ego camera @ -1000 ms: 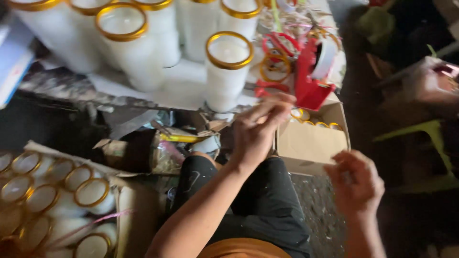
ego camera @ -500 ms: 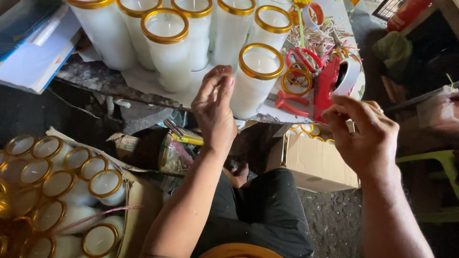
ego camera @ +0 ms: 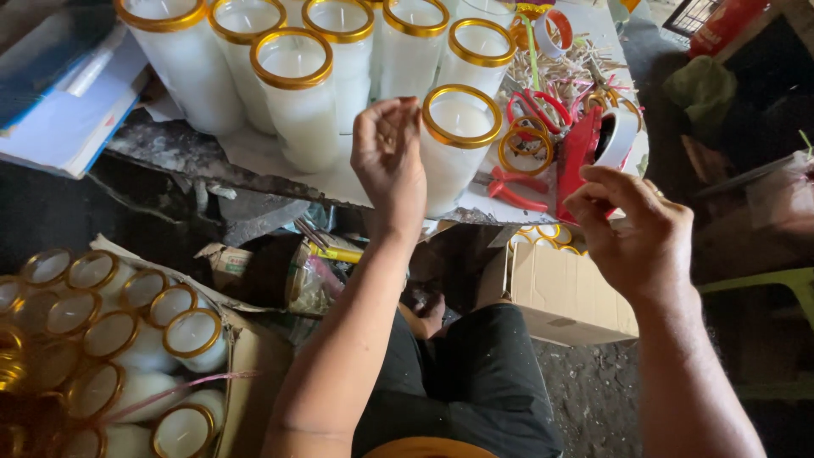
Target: Assembling candles by fitting gold rims onto them and trimming excess material with a utility knife
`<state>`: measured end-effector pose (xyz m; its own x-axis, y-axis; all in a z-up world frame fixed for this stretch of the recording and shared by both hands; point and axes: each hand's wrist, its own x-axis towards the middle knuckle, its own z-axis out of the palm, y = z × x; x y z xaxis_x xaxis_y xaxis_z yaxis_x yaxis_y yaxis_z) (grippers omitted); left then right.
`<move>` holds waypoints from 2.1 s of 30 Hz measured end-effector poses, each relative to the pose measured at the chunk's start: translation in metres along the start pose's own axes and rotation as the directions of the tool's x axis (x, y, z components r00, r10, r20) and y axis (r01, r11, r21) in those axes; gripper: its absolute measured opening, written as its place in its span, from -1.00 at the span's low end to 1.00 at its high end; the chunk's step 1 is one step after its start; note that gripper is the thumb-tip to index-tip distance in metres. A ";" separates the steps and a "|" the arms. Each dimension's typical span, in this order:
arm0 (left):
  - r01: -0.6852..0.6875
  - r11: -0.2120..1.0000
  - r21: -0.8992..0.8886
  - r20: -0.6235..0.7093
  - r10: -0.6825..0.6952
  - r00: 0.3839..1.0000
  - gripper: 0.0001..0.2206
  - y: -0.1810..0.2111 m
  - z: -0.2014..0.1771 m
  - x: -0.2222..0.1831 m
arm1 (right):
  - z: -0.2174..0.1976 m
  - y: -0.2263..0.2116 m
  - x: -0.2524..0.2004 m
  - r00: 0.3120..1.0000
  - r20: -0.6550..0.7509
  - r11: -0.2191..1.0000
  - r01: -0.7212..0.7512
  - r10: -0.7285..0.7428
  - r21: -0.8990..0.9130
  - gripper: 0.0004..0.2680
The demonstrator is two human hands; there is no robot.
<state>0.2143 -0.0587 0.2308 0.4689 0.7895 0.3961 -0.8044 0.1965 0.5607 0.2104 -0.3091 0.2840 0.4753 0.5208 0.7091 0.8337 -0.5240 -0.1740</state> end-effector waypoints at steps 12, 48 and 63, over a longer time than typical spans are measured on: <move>-0.384 0.691 0.613 0.467 0.075 0.881 -0.19 0.016 0.015 0.003 | 0.012 -0.007 -0.010 0.993 0.023 0.993 -0.114 0.113 0.035 -0.86; 0.211 0.968 0.139 0.827 -0.231 0.512 -0.16 0.023 -0.024 0.070 | 0.080 0.021 0.089 0.998 0.018 0.772 0.036 -0.061 0.634 -0.83; -0.488 0.548 0.679 0.681 -0.221 0.699 0.01 0.057 -0.004 0.023 | 0.040 -0.042 0.035 0.972 0.006 0.951 -0.230 0.234 0.205 -0.87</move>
<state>0.1776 -0.0273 0.2692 0.7534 0.1123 0.6479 -0.4224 -0.6726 0.6076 0.2035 -0.2424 0.2891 0.6588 0.3881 0.6445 0.7414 -0.4804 -0.4685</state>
